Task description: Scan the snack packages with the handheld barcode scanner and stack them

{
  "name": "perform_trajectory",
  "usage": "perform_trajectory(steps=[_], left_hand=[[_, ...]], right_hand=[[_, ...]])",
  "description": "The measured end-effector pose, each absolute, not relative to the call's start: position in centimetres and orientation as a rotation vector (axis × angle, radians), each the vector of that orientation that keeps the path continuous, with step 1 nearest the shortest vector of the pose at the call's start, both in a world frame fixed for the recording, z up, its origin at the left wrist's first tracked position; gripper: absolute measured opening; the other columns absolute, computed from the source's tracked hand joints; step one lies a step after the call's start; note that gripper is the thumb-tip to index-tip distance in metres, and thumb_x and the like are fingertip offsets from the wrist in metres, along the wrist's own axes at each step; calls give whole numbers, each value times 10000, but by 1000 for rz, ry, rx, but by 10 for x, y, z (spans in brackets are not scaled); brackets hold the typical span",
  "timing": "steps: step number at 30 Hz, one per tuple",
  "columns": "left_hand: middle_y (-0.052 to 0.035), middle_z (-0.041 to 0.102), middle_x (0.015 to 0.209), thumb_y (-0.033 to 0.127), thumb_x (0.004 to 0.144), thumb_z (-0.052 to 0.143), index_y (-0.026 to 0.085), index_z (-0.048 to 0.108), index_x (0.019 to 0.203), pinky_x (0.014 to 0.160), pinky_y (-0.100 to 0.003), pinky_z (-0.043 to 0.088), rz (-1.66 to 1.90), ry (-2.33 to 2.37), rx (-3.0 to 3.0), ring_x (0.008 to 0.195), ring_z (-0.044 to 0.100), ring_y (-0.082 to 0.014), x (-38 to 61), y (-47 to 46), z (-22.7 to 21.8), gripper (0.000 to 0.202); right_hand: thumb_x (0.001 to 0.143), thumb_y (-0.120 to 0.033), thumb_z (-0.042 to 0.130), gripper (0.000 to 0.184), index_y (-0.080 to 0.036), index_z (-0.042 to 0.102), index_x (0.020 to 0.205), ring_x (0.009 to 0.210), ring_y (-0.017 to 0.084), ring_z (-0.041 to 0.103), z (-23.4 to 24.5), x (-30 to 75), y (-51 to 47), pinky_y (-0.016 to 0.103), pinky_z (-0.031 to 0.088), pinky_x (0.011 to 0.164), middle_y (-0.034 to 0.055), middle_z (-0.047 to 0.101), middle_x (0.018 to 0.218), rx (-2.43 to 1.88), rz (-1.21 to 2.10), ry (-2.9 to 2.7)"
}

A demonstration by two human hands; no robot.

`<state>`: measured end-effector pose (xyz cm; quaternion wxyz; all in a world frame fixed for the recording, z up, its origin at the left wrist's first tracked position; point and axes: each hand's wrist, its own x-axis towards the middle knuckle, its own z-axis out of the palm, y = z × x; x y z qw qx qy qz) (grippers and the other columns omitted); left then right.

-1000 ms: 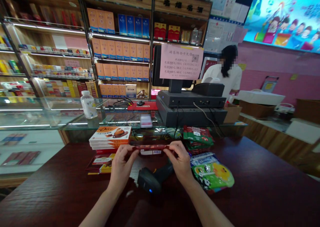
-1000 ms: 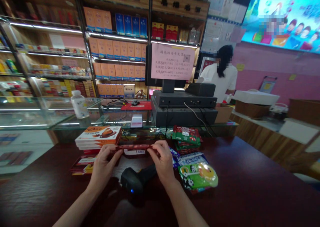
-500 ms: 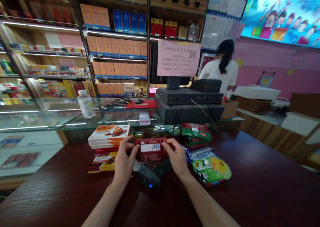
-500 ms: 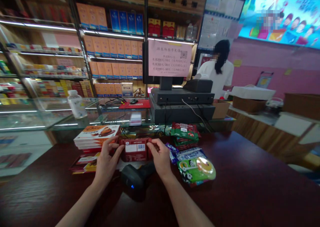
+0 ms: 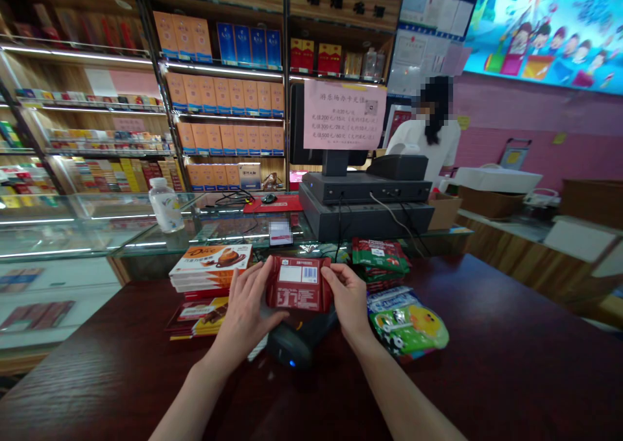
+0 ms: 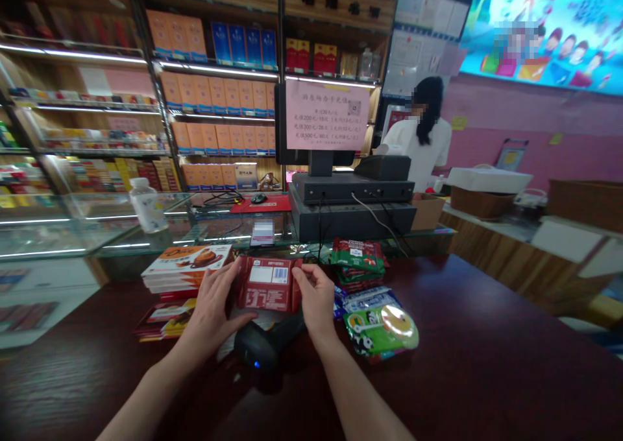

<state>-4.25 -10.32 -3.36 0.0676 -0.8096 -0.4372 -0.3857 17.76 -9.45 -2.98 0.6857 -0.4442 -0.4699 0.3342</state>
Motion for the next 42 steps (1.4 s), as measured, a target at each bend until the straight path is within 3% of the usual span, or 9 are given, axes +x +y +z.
perform_trajectory(steps=[8, 17, 22, 25, 28, 33, 38, 42], left_hand=[[-101, 538, 1293, 416, 799, 690, 276, 30, 1583, 1154, -645, 244, -1041, -1317, -2330, 1233, 520, -326, -51, -102, -32, 1035], [-41, 531, 1037, 336, 756, 692, 287, 213, 1553, 1125, -629, 295, -933, -1366, -2253, 1034, 550, -281, -54, -107, -27, 931], [-71, 529, 1105, 395, 759, 703, 271, 359, 1485, 1134, -627, 285, -940, -1402, -2196, 1092, 538, -301, -51, -110, -24, 813], [-131, 485, 1280, 389, 755, 711, 246, 412, 1444, 1148, -638, 259, -959, -1392, -2146, 1249, 479, -355, -51, -111, -23, 765], [-163, 417, 1460, 325, 762, 699, 226, 405, 1436, 1177, -627, 209, -969, -1343, -2155, 1388, 373, -375, -53, -110, -24, 742], [-133, 505, 1444, 278, 754, 699, 214, 367, 1454, 1210, -603, 128, -968, -1334, -2180, 1403, 389, -336, -60, -107, -26, 778], [-149, 513, 1422, 284, 747, 711, 206, 362, 1458, 1206, -604, 137, -1000, -1381, -2077, 1372, 419, -344, -69, -108, -23, 796], [-155, 494, 1423, 278, 759, 713, 190, 372, 1448, 1212, -590, 137, -996, -1440, -2002, 1367, 418, -342, -74, -109, -21, 774]], right_hand=[[824, -455, 682, 264, -193, 701, 844, 679, 194, 647, -27, 168, -103, 285, 520, 626, 35, 733, 779, -958, 760, -1190], [848, -415, 665, 213, -205, 697, 830, 680, 177, 651, -22, 160, -111, 259, 513, 622, 10, 727, 771, -919, 741, -1294], [854, -429, 654, 244, -207, 713, 936, 795, 211, 700, -26, 164, -106, 292, 549, 706, 36, 763, 889, -881, 853, -1261], [827, -443, 669, 319, -207, 713, 1037, 877, 229, 711, -27, 167, -103, 313, 565, 736, 62, 767, 987, -877, 933, -1217], [806, -437, 686, 432, -204, 683, 1170, 931, 236, 707, -29, 169, -100, 314, 569, 725, 88, 758, 1047, -887, 988, -1214], [843, -328, 621, 490, -234, 589, 1323, 1017, 235, 708, -33, 178, -96, 375, 571, 837, 107, 727, 1172, -846, 1040, -1302], [795, -100, 468, 549, -251, 603, 1306, 1135, 219, 660, -29, 207, -104, 465, 454, 1047, 68, 730, 1183, -984, 884, -1812], [690, -73, 534, 658, -244, 613, 1320, 1404, 260, 434, -23, 223, -119, 493, 263, 1191, 86, 560, 1444, -1118, 810, -2296]])
